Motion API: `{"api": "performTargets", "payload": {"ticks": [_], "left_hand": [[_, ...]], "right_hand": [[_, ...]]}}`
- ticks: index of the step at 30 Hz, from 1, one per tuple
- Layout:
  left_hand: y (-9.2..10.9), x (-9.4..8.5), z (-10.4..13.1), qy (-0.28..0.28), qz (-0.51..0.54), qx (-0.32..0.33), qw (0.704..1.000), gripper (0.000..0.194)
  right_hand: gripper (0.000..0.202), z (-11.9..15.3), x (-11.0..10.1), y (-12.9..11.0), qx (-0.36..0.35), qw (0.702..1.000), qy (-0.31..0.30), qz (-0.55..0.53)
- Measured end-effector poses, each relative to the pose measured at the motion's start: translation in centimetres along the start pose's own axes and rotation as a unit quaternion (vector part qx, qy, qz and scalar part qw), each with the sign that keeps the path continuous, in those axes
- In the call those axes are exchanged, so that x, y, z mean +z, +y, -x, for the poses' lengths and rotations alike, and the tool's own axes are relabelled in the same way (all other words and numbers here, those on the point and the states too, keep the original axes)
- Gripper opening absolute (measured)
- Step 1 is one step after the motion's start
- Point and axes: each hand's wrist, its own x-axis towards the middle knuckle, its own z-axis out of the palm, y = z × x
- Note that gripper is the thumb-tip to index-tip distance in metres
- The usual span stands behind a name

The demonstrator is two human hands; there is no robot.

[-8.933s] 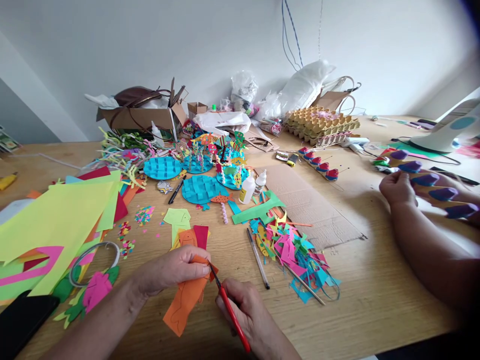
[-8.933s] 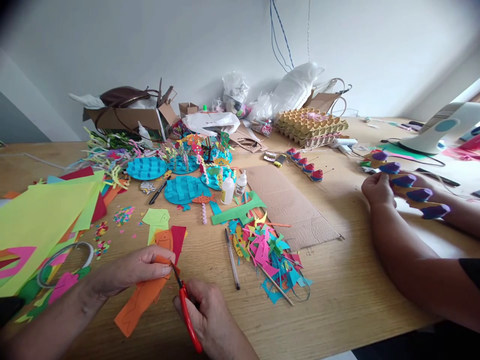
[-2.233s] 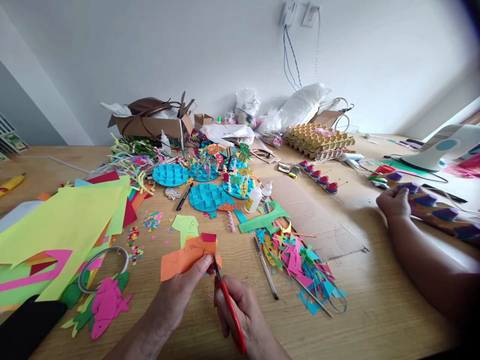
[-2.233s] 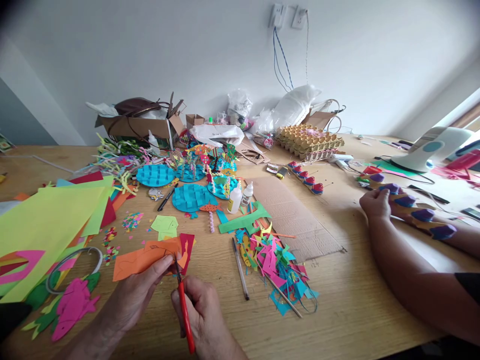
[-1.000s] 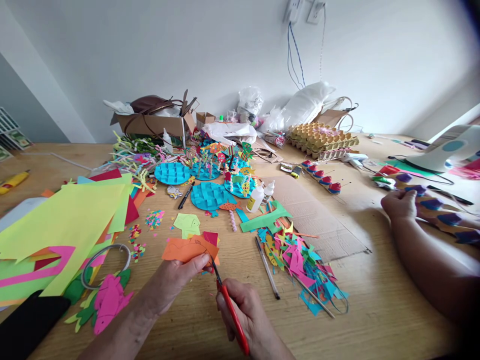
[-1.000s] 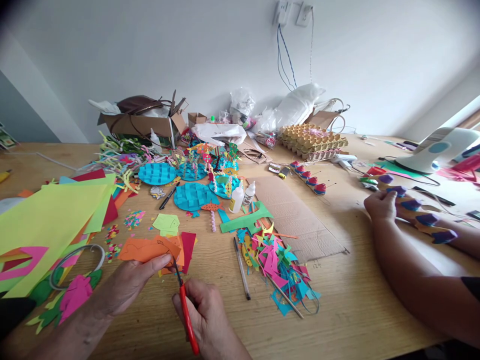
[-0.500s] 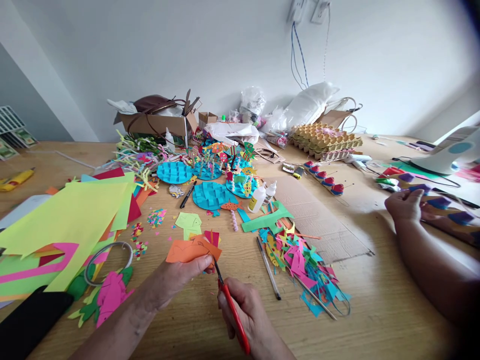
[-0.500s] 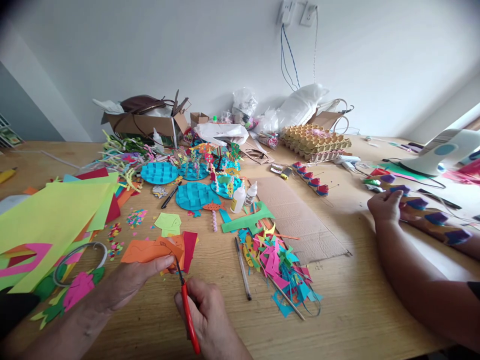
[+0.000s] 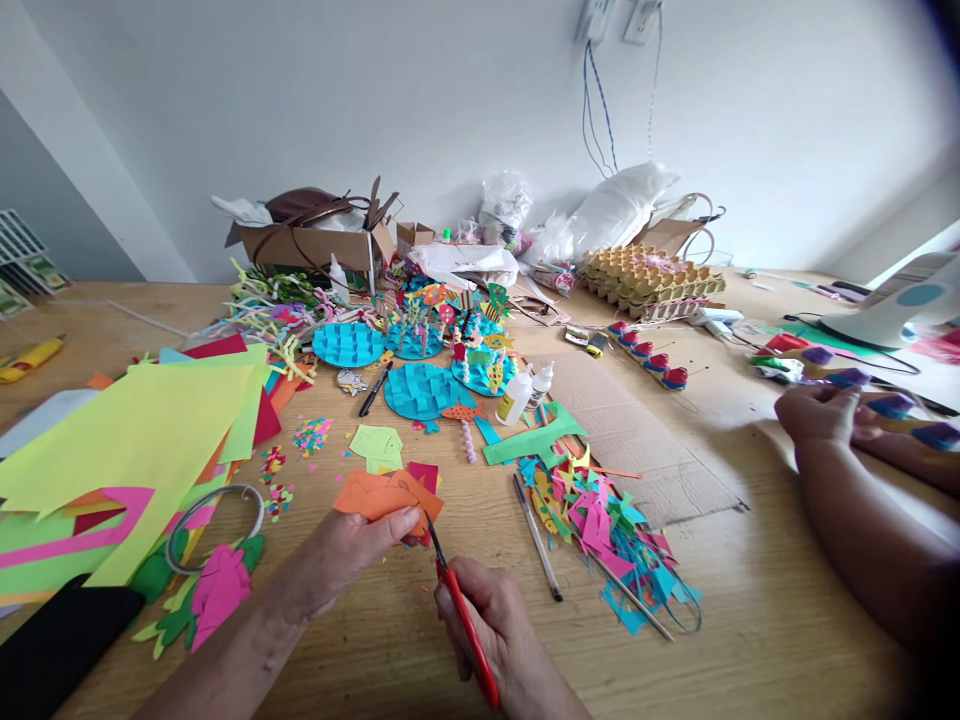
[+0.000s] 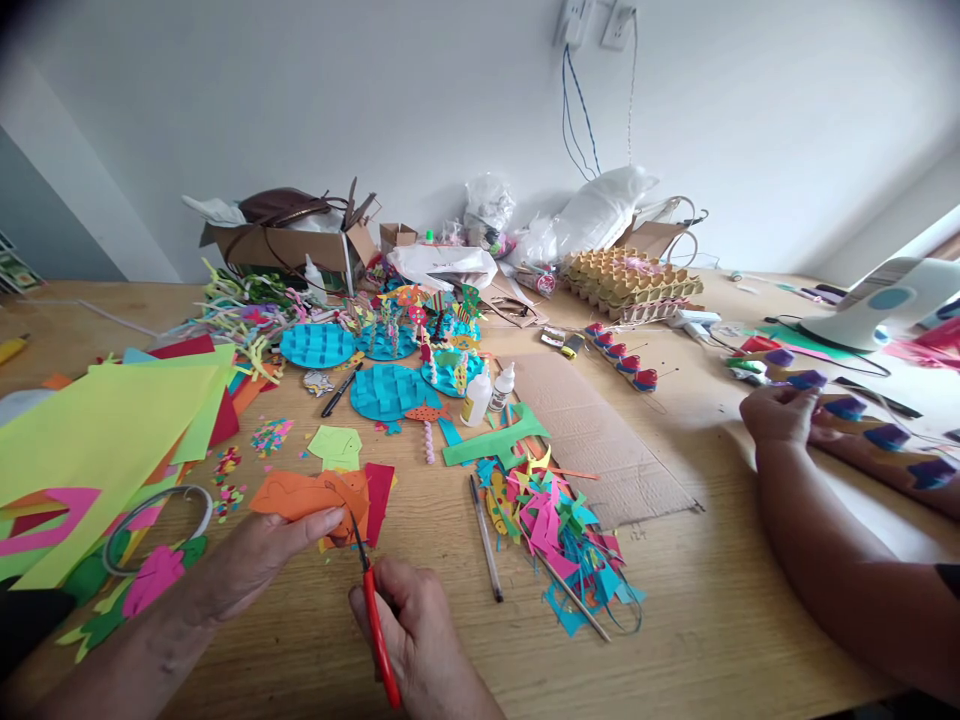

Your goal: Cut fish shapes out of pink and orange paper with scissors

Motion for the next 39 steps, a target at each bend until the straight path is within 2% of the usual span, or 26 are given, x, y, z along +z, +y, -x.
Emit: {"api": "performTargets", "payload": {"ticks": [4, 11, 16, 23, 31, 39], "left_hand": [[-0.3, 0.0, 0.0, 0.025, -0.003, 0.008, 1.0, 0.02], [-1.1, -0.4, 0.1, -0.008, -0.002, -0.007, 1.0, 0.023], [-0.7, -0.5, 0.1, -0.015, -0.022, -0.008, 1.0, 0.022], [-0.4, -1.0, 0.0, -0.056, -0.025, -0.006, 0.998, 0.023], [-0.1, -0.4, -0.1, 0.018, -0.046, 0.023, 0.999, 0.018], [-0.5, -0.5, 0.0, -0.028, -0.056, 0.035, 0.997, 0.019]], "right_hand": [[0.046, 0.0, 0.1, 0.1, 0.002, 1.0, -0.002, -0.003], [0.044, 0.0, 0.1, 0.1, 0.005, 1.0, -0.004, -0.017], [0.043, 0.0, 0.0, -0.1, 0.001, 1.0, -0.002, -0.004], [0.044, 0.0, -0.1, -0.1, 0.004, 1.0, -0.009, 0.002], [0.041, -0.1, 0.0, 0.0, 0.004, 1.0, -0.001, 0.021], [0.036, -0.1, 0.1, -0.2, 0.014, 1.0, -0.002, 0.0]]}}
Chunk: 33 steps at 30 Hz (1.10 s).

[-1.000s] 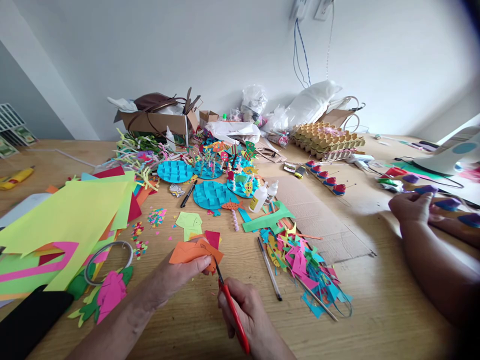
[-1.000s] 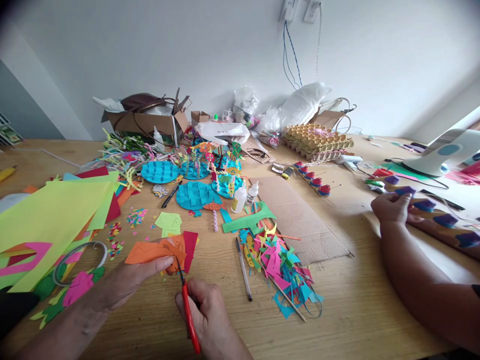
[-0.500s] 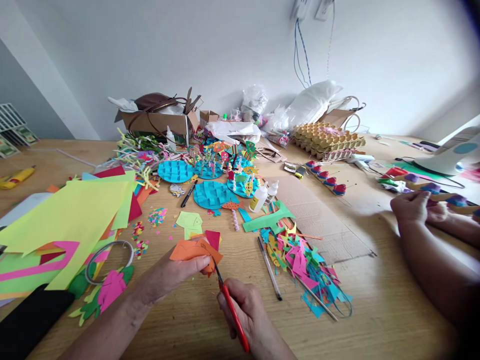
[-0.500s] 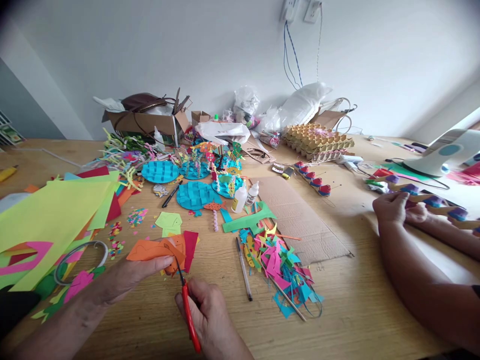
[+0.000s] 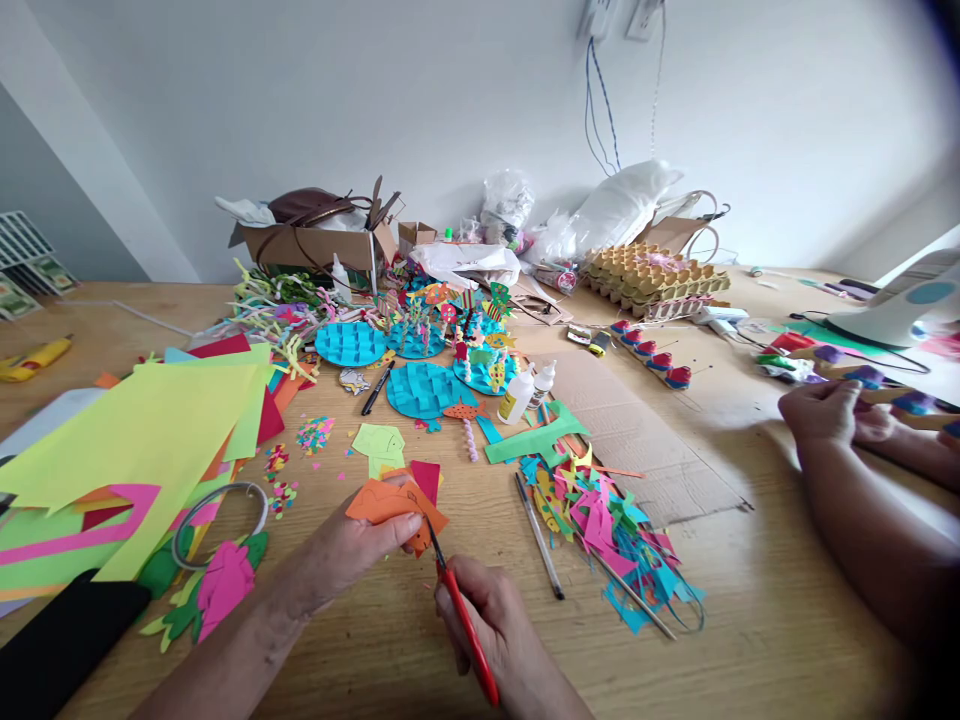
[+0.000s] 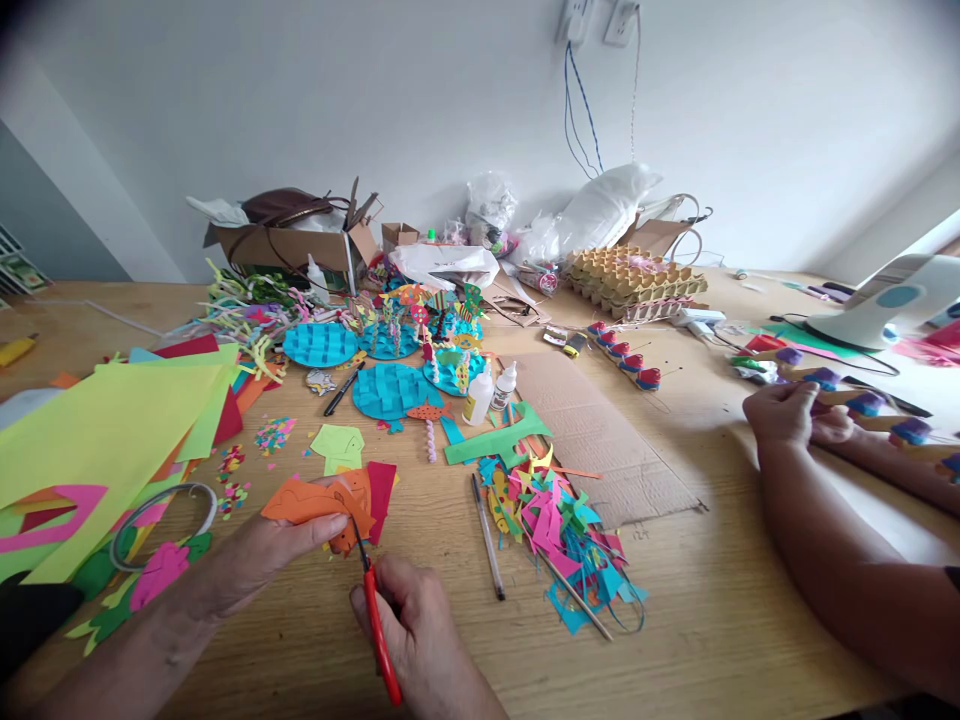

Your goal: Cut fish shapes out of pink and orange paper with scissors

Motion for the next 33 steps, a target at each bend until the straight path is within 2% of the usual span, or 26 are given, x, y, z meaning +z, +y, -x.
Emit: {"api": "performTargets", "payload": {"ticks": [9, 14, 20, 23, 29, 33], "left_hand": [[0.7, 0.0, 0.0, -0.014, -0.002, 0.002, 1.0, 0.02], [0.5, -0.2, -0.1, -0.023, -0.018, 0.017, 0.999, 0.025], [0.3, 0.1, -0.1, 0.032, 0.008, -0.021, 0.999, 0.017], [0.5, 0.3, 0.0, 0.043, 0.023, -0.043, 0.998, 0.023], [1.3, 0.3, 0.0, 0.021, -0.005, -0.043, 0.999, 0.019], [1.2, 0.1, -0.1, 0.011, -0.001, -0.036, 0.999, 0.016]], "right_hand": [[0.043, 0.1, -0.2, 0.0, -0.009, 1.0, -0.005, 0.005], [0.042, 0.2, -0.3, 0.2, -0.018, 1.0, 0.001, 0.018], [0.041, 0.1, -0.2, 0.1, -0.013, 1.0, 0.004, 0.011], [0.04, 0.0, -0.1, 0.2, -0.006, 1.0, 0.006, 0.01], [0.036, 0.0, -0.1, 0.3, -0.013, 1.0, 0.006, 0.002], [0.038, 0.0, -0.2, 0.3, -0.028, 1.0, 0.007, 0.006]]}}
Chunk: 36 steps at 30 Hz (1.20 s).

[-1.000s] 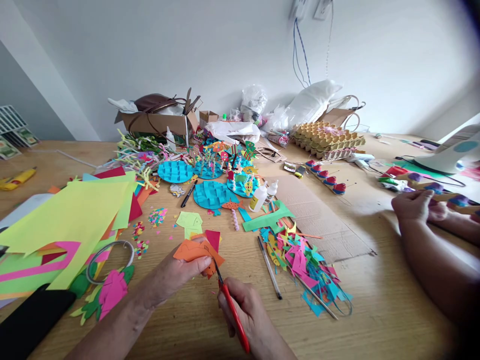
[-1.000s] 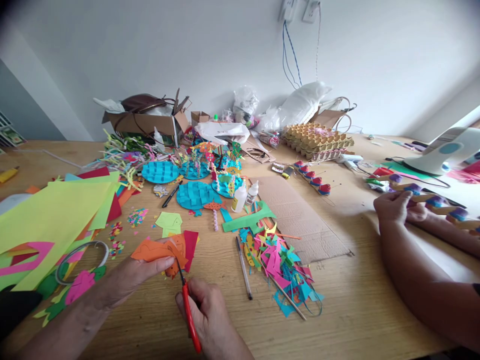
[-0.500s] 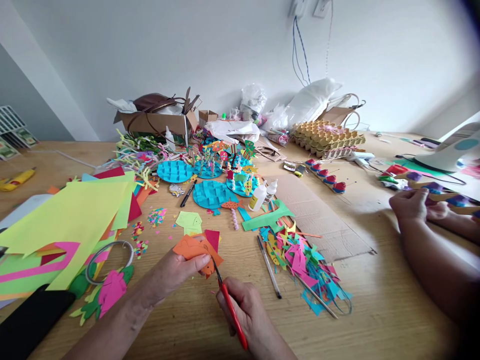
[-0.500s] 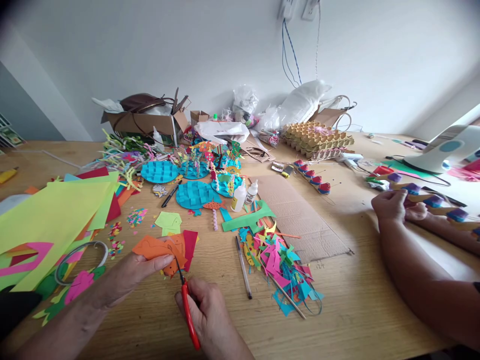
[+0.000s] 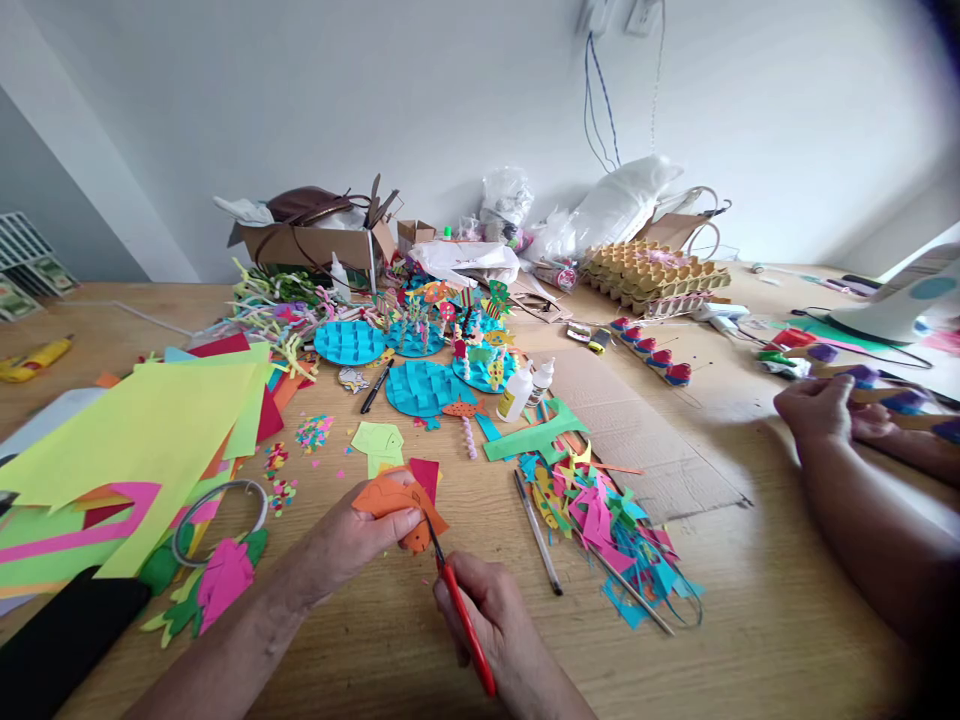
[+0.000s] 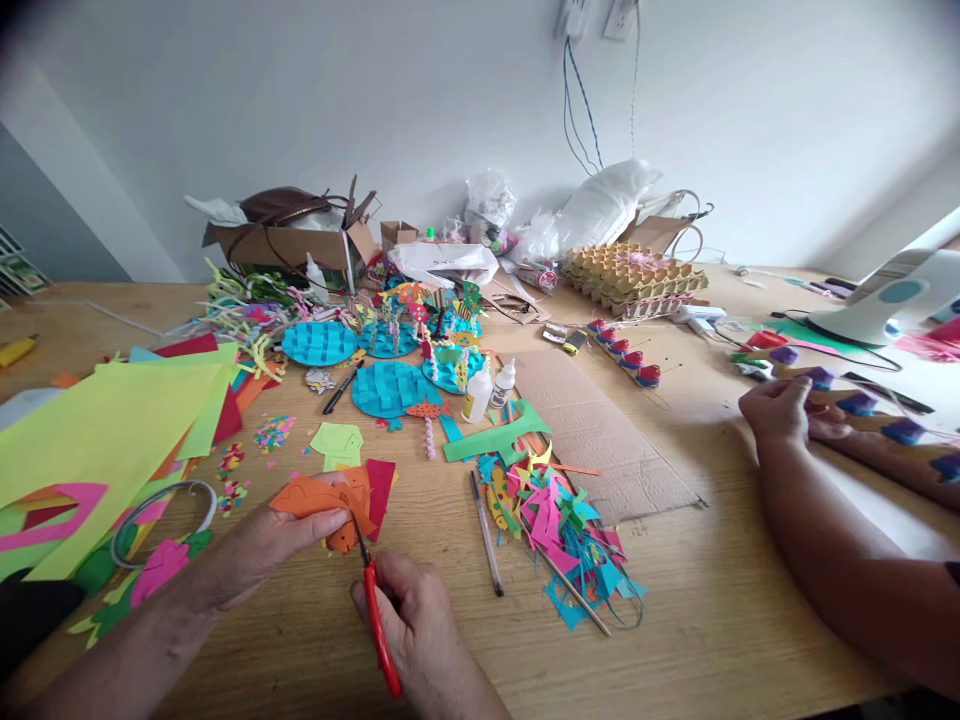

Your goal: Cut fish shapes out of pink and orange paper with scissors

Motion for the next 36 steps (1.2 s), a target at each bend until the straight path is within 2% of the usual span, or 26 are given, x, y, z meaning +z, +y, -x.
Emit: {"api": "performTargets", "payload": {"ticks": [4, 6, 18, 25, 36], "left_hand": [[-0.5, -0.2, -0.2, -0.033, -0.005, 0.045, 0.998, 0.015], [-0.6, -0.4, -0.3, -0.031, -0.007, 0.05, 0.998, 0.015], [-1.1, -0.3, -0.3, -0.008, 0.013, 0.037, 0.999, 0.014], [-1.0, -0.2, -0.3, -0.023, 0.053, 0.012, 0.998, 0.013], [-1.3, -0.7, -0.5, -0.052, 0.025, -0.017, 0.998, 0.018]], "right_hand": [[0.04, -0.1, -0.1, 0.0, -0.002, 1.0, -0.004, 0.006], [0.04, -0.1, -0.2, -0.1, -0.003, 1.0, -0.006, 0.013], [0.038, -0.1, -0.3, -0.1, -0.008, 1.0, 0.002, 0.022], [0.037, -0.1, -0.1, 0.1, -0.008, 1.0, -0.002, 0.023], [0.039, -0.2, -0.4, -0.2, -0.012, 0.999, 0.0, 0.044]]}}
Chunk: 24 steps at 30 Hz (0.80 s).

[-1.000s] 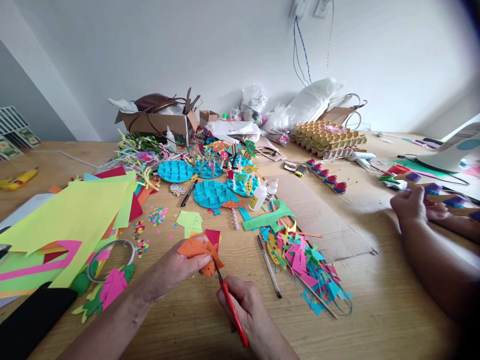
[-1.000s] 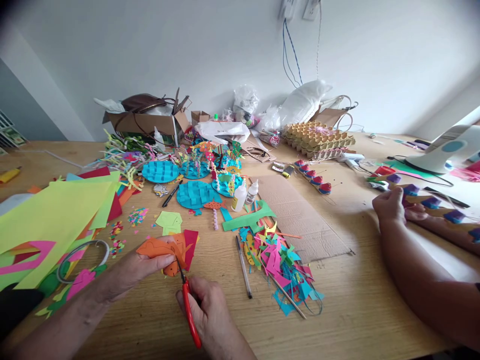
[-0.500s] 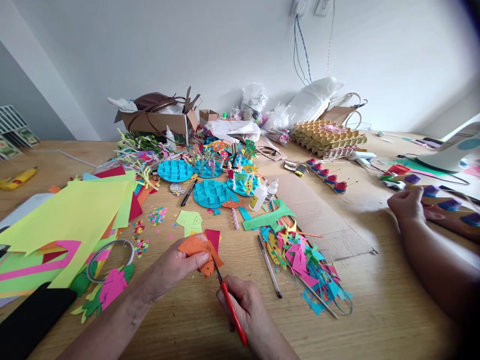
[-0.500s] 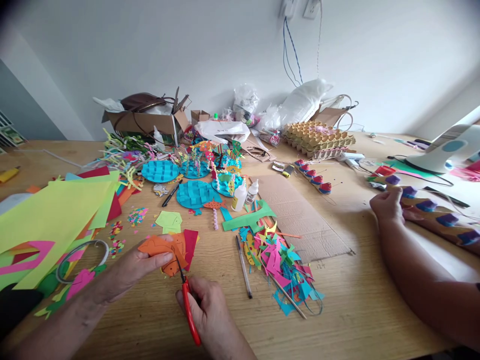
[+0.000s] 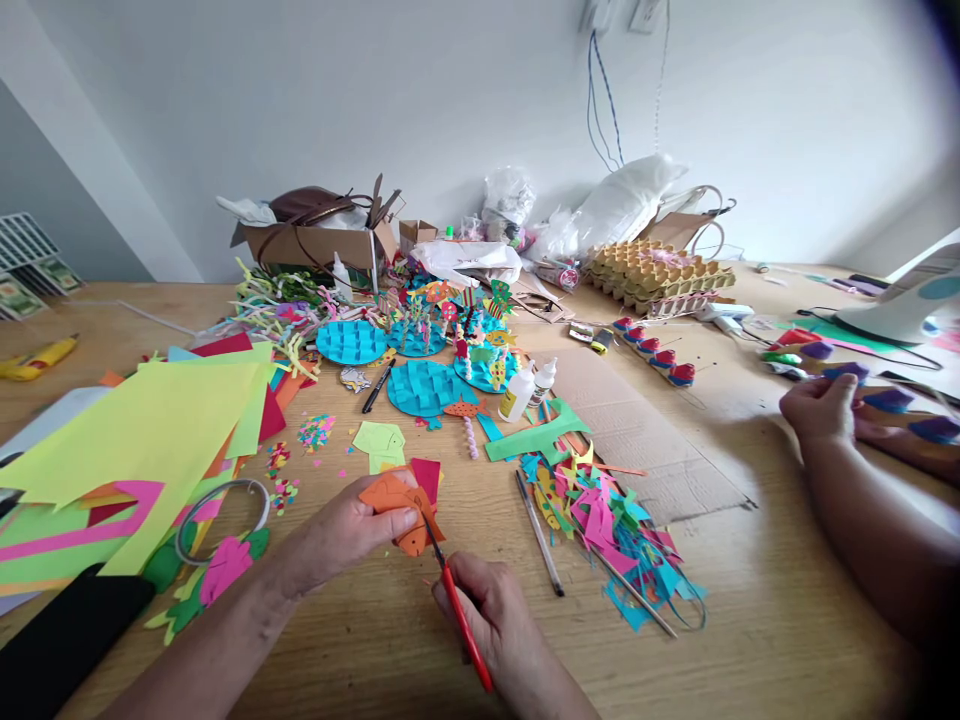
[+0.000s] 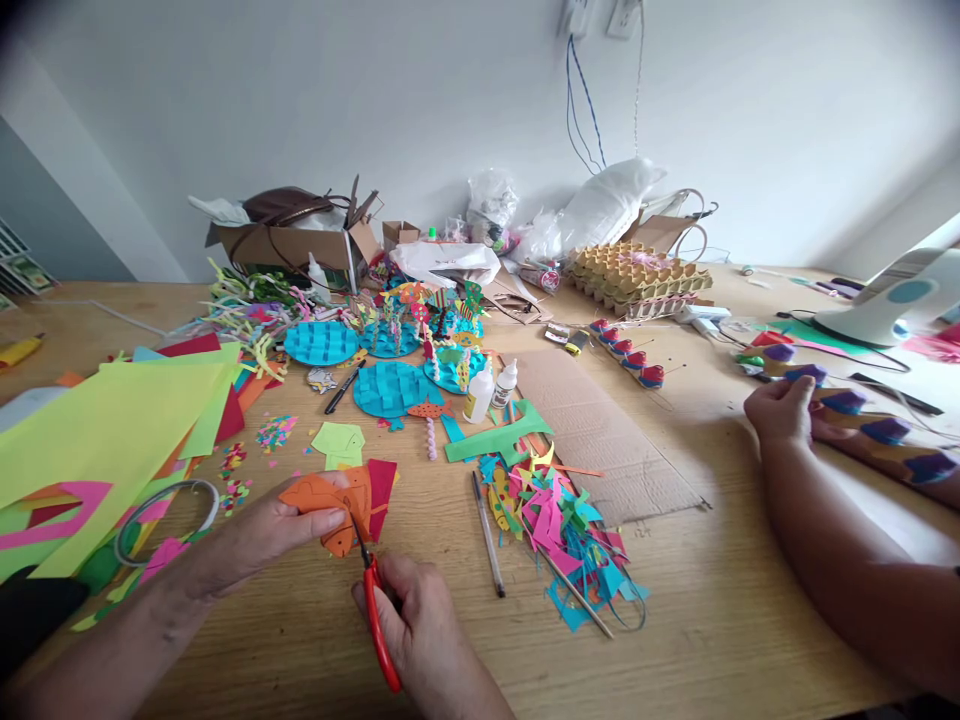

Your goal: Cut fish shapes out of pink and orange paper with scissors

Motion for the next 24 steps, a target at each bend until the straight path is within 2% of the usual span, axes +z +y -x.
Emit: {"api": "performTargets", "payload": {"ticks": [10, 20, 24], "left_hand": [[0.33, 0.08, -0.06, 0.006, -0.009, 0.021, 1.0, 0.015], [0.76, 0.37, 0.01, 0.022, 0.028, 0.016, 0.999, 0.009], [0.81, 0.39, 0.02, 0.022, 0.024, 0.038, 0.999, 0.012]], "right_hand": [[0.039, 0.2, 0.0, -0.32, 0.016, 1.0, -0.009, -0.007], [0.04, 0.13, -0.11, -0.07, -0.002, 1.0, 0.001, -0.003], [0.04, 0.1, -0.14, 0.0, -0.005, 1.0, 0.004, -0.005]]}}
